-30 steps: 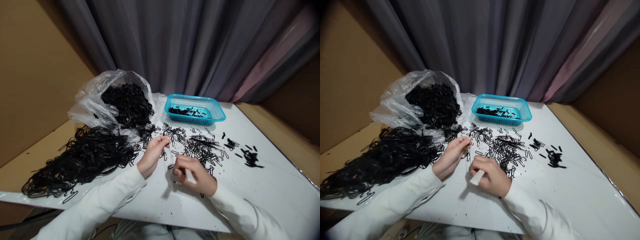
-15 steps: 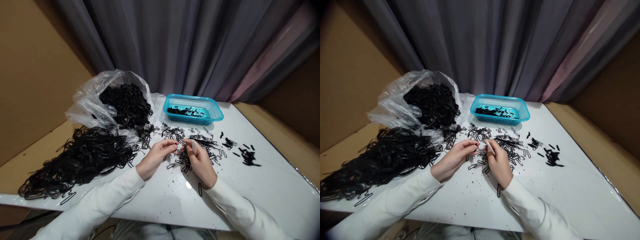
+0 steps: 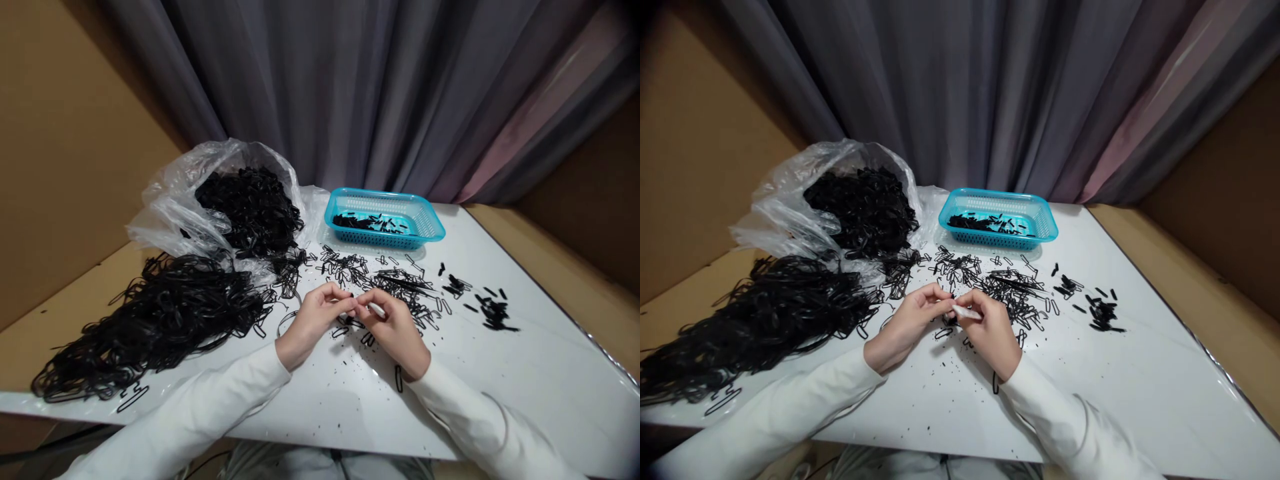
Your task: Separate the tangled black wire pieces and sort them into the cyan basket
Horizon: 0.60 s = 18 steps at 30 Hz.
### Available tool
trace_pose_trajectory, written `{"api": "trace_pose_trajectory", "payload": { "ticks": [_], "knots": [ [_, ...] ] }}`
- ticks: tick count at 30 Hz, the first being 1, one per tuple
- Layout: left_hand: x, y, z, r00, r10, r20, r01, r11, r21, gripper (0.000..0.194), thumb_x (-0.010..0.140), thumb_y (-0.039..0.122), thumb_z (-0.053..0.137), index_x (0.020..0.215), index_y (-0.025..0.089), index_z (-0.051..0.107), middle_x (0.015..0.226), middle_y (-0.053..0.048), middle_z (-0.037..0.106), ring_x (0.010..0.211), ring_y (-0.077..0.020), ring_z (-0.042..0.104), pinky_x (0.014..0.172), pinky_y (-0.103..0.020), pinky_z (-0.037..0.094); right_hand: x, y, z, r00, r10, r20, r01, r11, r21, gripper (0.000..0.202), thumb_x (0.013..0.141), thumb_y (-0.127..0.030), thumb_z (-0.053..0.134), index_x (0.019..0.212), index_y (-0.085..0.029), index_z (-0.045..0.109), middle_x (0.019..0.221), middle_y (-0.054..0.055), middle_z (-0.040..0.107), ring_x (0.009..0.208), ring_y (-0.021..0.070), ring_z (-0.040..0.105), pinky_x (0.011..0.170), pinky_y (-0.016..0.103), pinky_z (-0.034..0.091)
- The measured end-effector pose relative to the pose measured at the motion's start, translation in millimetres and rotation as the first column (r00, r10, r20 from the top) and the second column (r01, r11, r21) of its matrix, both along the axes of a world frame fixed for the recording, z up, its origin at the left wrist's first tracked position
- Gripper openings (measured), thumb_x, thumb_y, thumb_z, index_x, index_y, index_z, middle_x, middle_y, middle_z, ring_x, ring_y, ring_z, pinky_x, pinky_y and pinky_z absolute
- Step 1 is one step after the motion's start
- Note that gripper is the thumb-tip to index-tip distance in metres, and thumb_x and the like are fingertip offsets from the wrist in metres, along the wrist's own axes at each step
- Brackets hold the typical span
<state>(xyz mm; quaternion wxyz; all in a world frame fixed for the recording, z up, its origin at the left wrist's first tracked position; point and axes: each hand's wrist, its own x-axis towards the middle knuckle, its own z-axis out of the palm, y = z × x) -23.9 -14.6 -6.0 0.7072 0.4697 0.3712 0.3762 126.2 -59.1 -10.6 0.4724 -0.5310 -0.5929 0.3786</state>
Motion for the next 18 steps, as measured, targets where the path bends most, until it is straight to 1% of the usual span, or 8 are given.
{"api": "trace_pose_trajectory", "payload": {
  "ticks": [2, 5, 11, 14, 18],
  "knots": [
    [1.0, -1.3, -0.7, 1.000, 0.016, -0.004, -0.016, 1.000, 0.002, 0.017, 0.073, 0.025, 0.072, 0.075, 0.015, 0.059, 0.073, 0.001, 0.064, 0.067, -0.0099, 0.059, 0.069, -0.024, 0.044, -0.3, 0.6, 0.6, 1.000, 0.007, -0.020, -0.007, 1.000, -0.015, 0.007, 0.081, -0.027, 0.059, 0.080, -0.020, 0.061, 0.075, 0.002, 0.068, 0.068, 0.0151, 0.061, 0.061, 0.026, 0.046],
    [1.5, -2.2, -2.5, 0.999, 0.038, -0.012, -0.038, 0.999, 0.010, 0.018, 0.075, 0.029, 0.071, 0.075, 0.015, 0.060, 0.073, 0.000, 0.065, 0.068, -0.0104, 0.059, 0.071, -0.025, 0.045, -1.6, 1.3, 1.7, 0.999, 0.007, -0.037, -0.008, 0.999, -0.033, 0.010, 0.081, -0.028, 0.059, 0.080, -0.020, 0.063, 0.076, 0.002, 0.069, 0.067, 0.0146, 0.061, 0.060, 0.026, 0.045],
    [2.2, -2.6, -5.1, 0.999, 0.034, -0.039, -0.032, 0.999, 0.036, 0.019, 0.076, 0.031, 0.070, 0.075, 0.014, 0.063, 0.071, 0.000, 0.064, 0.067, -0.0109, 0.059, 0.070, -0.024, 0.044, -1.9, 1.7, 2.8, 1.000, 0.005, -0.021, -0.006, 0.997, -0.074, 0.015, 0.080, -0.031, 0.060, 0.074, -0.018, 0.062, 0.069, 0.002, 0.066, 0.061, 0.0137, 0.056, 0.056, 0.026, 0.041],
    [2.5, -2.6, -3.7, 0.998, 0.025, -0.051, -0.022, 0.998, 0.053, 0.018, 0.077, 0.030, 0.069, 0.076, 0.014, 0.062, 0.069, 0.001, 0.063, 0.064, -0.0102, 0.057, 0.067, -0.023, 0.044, -1.5, 1.8, 4.3, 1.000, 0.013, -0.018, -0.014, 0.996, -0.089, 0.016, 0.081, -0.031, 0.059, 0.072, -0.017, 0.061, 0.068, 0.002, 0.066, 0.060, 0.0133, 0.055, 0.056, 0.026, 0.040],
    [2.9, -2.7, -1.9, 0.998, 0.015, -0.059, -0.010, 0.997, 0.077, 0.016, 0.078, 0.029, 0.068, 0.077, 0.015, 0.060, 0.073, 0.001, 0.063, 0.065, -0.0107, 0.058, 0.068, -0.024, 0.044, -2.6, 1.8, 5.4, 0.998, 0.033, -0.044, -0.038, 0.994, -0.100, 0.013, 0.080, -0.029, 0.058, 0.074, -0.018, 0.060, 0.070, 0.001, 0.066, 0.063, 0.0135, 0.058, 0.060, 0.027, 0.043]
  ]
}}
